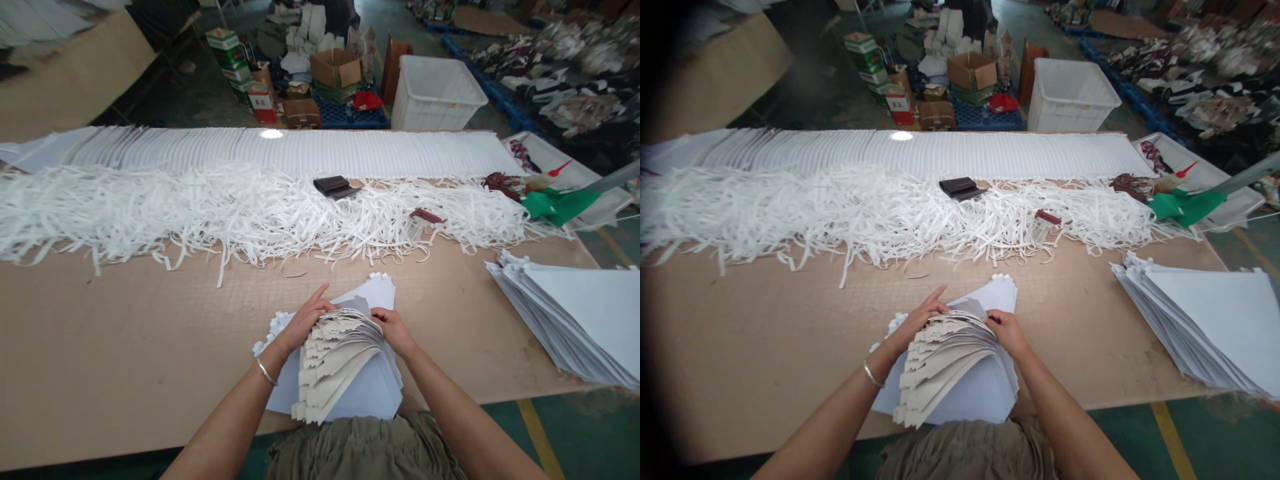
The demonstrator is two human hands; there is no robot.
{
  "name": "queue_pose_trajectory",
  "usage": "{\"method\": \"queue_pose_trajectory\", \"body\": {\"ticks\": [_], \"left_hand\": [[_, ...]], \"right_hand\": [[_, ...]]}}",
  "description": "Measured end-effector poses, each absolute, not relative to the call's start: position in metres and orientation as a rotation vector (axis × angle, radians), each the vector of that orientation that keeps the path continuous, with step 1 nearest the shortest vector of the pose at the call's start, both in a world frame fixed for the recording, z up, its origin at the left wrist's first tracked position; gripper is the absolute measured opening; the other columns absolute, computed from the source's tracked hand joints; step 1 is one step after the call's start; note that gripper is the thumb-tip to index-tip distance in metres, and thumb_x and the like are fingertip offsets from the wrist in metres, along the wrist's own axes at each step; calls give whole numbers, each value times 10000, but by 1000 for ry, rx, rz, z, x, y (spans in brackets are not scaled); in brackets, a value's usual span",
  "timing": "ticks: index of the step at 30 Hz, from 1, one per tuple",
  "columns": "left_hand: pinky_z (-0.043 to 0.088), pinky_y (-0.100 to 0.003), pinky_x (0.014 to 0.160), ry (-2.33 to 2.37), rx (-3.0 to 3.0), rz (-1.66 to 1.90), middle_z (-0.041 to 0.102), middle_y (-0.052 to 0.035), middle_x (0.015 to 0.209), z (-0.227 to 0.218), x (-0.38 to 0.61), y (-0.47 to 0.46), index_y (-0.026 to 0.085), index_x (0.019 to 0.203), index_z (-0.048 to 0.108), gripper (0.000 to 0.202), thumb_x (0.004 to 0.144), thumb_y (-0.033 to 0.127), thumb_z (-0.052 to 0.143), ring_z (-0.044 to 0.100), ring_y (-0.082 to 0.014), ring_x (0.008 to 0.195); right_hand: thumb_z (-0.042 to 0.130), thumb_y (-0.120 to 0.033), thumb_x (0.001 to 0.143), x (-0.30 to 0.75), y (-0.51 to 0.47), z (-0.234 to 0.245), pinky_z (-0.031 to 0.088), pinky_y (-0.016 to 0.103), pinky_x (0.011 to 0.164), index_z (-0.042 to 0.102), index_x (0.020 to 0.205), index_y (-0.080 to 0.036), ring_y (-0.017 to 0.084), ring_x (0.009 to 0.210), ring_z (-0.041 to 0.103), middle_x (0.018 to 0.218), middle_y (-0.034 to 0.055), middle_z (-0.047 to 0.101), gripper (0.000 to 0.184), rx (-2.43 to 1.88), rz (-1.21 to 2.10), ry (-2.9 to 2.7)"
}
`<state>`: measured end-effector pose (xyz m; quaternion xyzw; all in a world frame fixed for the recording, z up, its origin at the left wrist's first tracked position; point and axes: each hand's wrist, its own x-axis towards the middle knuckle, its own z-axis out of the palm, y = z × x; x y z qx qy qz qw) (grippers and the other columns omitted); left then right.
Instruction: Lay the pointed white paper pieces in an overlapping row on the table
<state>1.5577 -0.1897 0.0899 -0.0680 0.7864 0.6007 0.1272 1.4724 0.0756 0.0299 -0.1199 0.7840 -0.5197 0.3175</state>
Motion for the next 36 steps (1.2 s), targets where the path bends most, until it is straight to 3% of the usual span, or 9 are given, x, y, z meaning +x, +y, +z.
{"method": "queue_pose_trajectory", "body": {"ticks": [6, 9, 13, 17, 21, 24, 26, 31, 36], "left_hand": [[422, -395, 1049, 2101, -303, 1823, 715, -60, 1123, 83, 1555, -184, 186, 997, 695, 308, 824, 290, 462, 612, -265, 1121], [447, -383, 1009, 2084, -371, 1801, 715, -33, 1117, 80, 1554, -181, 204, 1173, 644, 407, 811, 276, 473, 625, -246, 1069], [410, -376, 1070, 2111, -218, 1770, 692, -44, 1214, 86, 1546, -182, 211, 1254, 648, 437, 881, 315, 445, 604, -243, 1137], [355, -350, 1135, 2113, -27, 1777, 664, -64, 1273, 94, 1536, -184, 200, 1092, 742, 436, 964, 394, 374, 567, -239, 1226], [263, -404, 1203, 2038, -90, 1783, 526, -45, 1491, 93, 1528, -189, 210, 1046, 751, 405, 949, 432, 427, 420, -280, 1408], [310, -430, 1175, 1896, 10, 1849, 629, -91, 1373, 94, 1523, -191, 180, 995, 746, 410, 947, 428, 423, 505, -293, 1340], [372, -428, 1129, 1803, 69, 1896, 701, -111, 1234, 96, 1521, -190, 161, 976, 738, 431, 947, 444, 415, 594, -288, 1225], [462, -391, 1024, 1769, -47, 1904, 734, -89, 1123, 98, 1520, -184, 163, 933, 730, 520, 972, 525, 359, 645, -257, 1085], [473, -358, 972, 1860, -115, 1815, 729, -75, 1080, 94, 1522, -183, 168, 1015, 719, 549, 968, 602, 387, 643, -240, 1023]], "right_hand": [[489, -517, 921, 1463, 97, 30, 481, 327, 741, 683, 1102, -179, 207, 761, 607, 833, 58, 664, 430, -112, -1207, 2319], [623, -339, 843, 1455, 102, 19, 463, 365, 879, 624, 1247, -190, 242, 922, 604, 1055, 112, 643, 431, -225, -929, 2570], [619, -271, 839, 1454, 103, 13, 432, 372, 975, 656, 1145, -199, 262, 1052, 576, 1130, 130, 602, 316, -334, -818, 2623], [654, -356, 816, 1464, 102, 23, 461, 381, 932, 638, 1031, -217, 260, 1028, 579, 1057, 93, 615, 256, -254, -1238, 2499], [637, -543, 853, 1475, 101, 48, 463, 288, 651, 495, 1323, -245, 172, 648, 553, 702, -31, 579, 575, -55, -1726, 1978], [412, -660, 939, 1471, 98, 59, 458, 281, 619, 420, 1431, -242, 160, 587, 561, 662, -26, 589, 645, 51, -1798, 1800], [333, -644, 963, 1462, 95, 56, 483, 308, 665, 450, 1417, -222, 178, 640, 605, 735, 18, 644, 631, 37, -1665, 1918], [652, -319, 822, 1440, 89, 31, 448, 339, 886, 605, 1280, -230, 244, 993, 613, 1117, 107, 645, 468, -323, -823, 2498], [639, -281, 808, 1449, 88, 30, 451, 312, 889, 663, 1049, -223, 213, 994, 598, 1055, 67, 637, 249, -371, -989, 2409]]}}
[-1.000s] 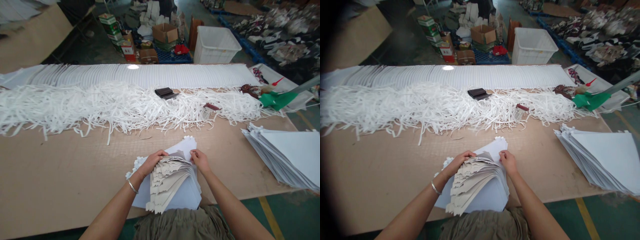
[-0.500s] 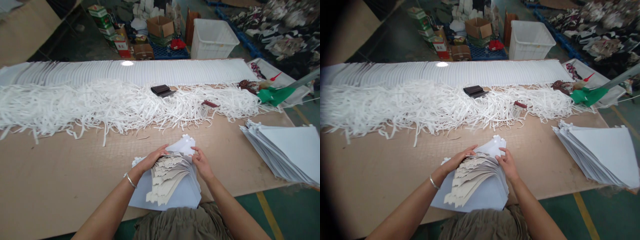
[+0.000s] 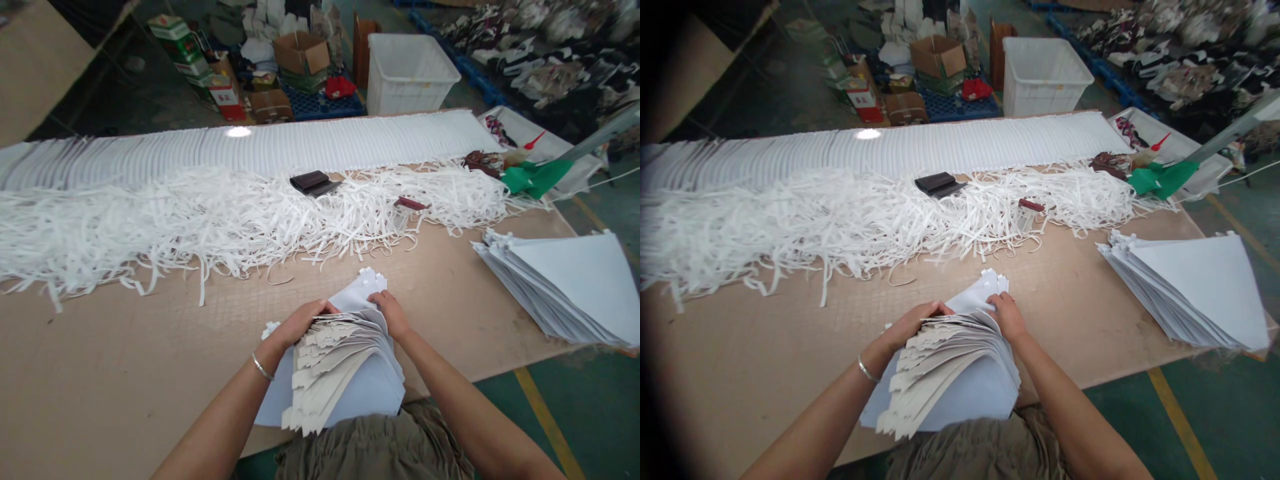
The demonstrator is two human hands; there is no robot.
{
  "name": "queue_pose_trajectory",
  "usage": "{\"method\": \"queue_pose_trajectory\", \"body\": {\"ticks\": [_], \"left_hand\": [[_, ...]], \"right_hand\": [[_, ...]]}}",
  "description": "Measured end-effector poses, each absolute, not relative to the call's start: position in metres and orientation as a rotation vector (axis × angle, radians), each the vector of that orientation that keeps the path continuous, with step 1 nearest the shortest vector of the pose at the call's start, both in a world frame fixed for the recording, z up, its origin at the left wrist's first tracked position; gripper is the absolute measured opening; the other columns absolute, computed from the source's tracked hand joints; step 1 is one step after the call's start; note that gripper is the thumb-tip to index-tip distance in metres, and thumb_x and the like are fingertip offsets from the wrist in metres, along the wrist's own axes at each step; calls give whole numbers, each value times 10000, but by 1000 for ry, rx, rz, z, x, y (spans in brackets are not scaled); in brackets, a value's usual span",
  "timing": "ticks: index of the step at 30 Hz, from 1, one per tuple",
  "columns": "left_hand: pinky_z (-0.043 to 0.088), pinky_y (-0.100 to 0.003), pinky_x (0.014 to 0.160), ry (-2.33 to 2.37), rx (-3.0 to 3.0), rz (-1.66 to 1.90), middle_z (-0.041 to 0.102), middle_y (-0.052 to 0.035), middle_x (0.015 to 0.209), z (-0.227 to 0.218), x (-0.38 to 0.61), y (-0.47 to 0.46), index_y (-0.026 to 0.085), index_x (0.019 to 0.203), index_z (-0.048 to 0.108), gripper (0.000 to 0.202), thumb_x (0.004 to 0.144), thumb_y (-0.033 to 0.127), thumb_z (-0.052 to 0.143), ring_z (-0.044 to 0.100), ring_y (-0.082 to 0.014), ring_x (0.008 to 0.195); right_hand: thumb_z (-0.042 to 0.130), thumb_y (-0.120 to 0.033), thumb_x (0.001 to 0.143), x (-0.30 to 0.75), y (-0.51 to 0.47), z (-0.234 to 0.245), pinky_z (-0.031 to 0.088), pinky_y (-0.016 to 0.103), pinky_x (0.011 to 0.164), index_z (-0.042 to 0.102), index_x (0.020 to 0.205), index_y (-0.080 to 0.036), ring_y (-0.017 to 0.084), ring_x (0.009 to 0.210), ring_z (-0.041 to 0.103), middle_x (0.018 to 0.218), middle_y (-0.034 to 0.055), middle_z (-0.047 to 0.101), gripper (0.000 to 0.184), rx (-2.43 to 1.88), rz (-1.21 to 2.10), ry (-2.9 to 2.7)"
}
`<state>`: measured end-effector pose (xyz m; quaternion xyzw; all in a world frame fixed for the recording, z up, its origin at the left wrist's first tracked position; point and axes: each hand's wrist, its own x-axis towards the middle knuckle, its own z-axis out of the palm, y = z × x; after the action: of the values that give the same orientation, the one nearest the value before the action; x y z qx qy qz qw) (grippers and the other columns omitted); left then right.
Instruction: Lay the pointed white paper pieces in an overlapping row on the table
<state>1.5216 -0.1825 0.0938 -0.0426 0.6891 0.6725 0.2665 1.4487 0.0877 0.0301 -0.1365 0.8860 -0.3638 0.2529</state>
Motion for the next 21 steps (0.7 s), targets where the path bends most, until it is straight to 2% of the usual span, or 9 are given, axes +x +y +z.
{"method": "queue_pose_trajectory", "body": {"ticks": [2, 5, 8, 10, 13, 15, 17, 19, 21], "left_hand": [[468, -357, 965, 1944, -174, 1766, 722, -53, 1084, 90, 1522, -183, 199, 1237, 641, 493, 917, 561, 542, 636, -232, 1014], [463, -370, 974, 1939, -227, 1803, 692, -65, 1191, 85, 1522, -183, 240, 1492, 406, 677, 894, 488, 605, 633, -225, 1044], [429, -372, 1034, 1945, -102, 1783, 676, -86, 1243, 85, 1519, -183, 208, 1281, 640, 448, 911, 448, 568, 606, -248, 1138], [403, -379, 1071, 2022, -10, 1715, 701, -82, 1183, 87, 1518, -183, 199, 1085, 740, 348, 925, 429, 534, 596, -260, 1152], [362, -400, 1125, 2146, 79, 1657, 705, -73, 1166, 87, 1518, -183, 225, 1066, 755, 335, 940, 410, 506, 572, -260, 1184], [308, -411, 1174, 2163, 97, 1646, 651, -81, 1292, 85, 1519, -184, 234, 1095, 749, 342, 947, 410, 497, 512, -263, 1284], [227, -417, 1222, 2142, 61, 1645, 491, -73, 1502, 84, 1520, -185, 232, 1115, 742, 348, 945, 416, 500, 386, -275, 1418], [161, -416, 1243, 2107, 18, 1645, 372, -51, 1595, 83, 1520, -186, 228, 1119, 735, 347, 944, 418, 503, 266, -286, 1494], [199, -415, 1229, 2046, 26, 1663, 494, -69, 1506, 83, 1520, -187, 218, 1120, 720, 344, 947, 412, 496, 324, -290, 1466]], "right_hand": [[653, -388, 821, 1458, 88, 39, 474, 297, 799, 609, 1128, -226, 192, 876, 615, 934, 35, 656, 350, -287, -1339, 2186], [601, -570, 855, 1466, 89, 51, 473, 289, 689, 460, 1337, -243, 176, 711, 620, 805, -1, 680, 600, -57, -1709, 1805], [453, -580, 928, 1459, 89, 52, 468, 305, 659, 438, 1398, -210, 190, 668, 620, 780, 26, 692, 599, 11, -1561, 1965], [524, -464, 905, 1450, 89, 45, 469, 327, 726, 517, 1353, -192, 214, 762, 632, 854, 62, 700, 524, -102, -1227, 2274], [655, -271, 796, 1439, 88, 34, 440, 343, 880, 623, 1228, -225, 245, 979, 613, 1060, 90, 687, 435, -247, -919, 2475], [666, -227, 772, 1439, 88, 31, 427, 335, 919, 666, 1120, -235, 240, 1028, 595, 1102, 83, 669, 348, -273, -920, 2463], [671, -248, 772, 1445, 88, 35, 442, 318, 906, 675, 1043, -225, 219, 1002, 597, 1079, 71, 659, 273, -309, -999, 2424], [672, -330, 797, 1453, 88, 41, 473, 304, 835, 646, 1088, -219, 196, 905, 613, 981, 50, 662, 312, -278, -1257, 2272], [612, -465, 860, 1458, 89, 47, 489, 297, 749, 570, 1222, -226, 179, 775, 619, 847, 17, 658, 436, -153, -1574, 2014]]}}
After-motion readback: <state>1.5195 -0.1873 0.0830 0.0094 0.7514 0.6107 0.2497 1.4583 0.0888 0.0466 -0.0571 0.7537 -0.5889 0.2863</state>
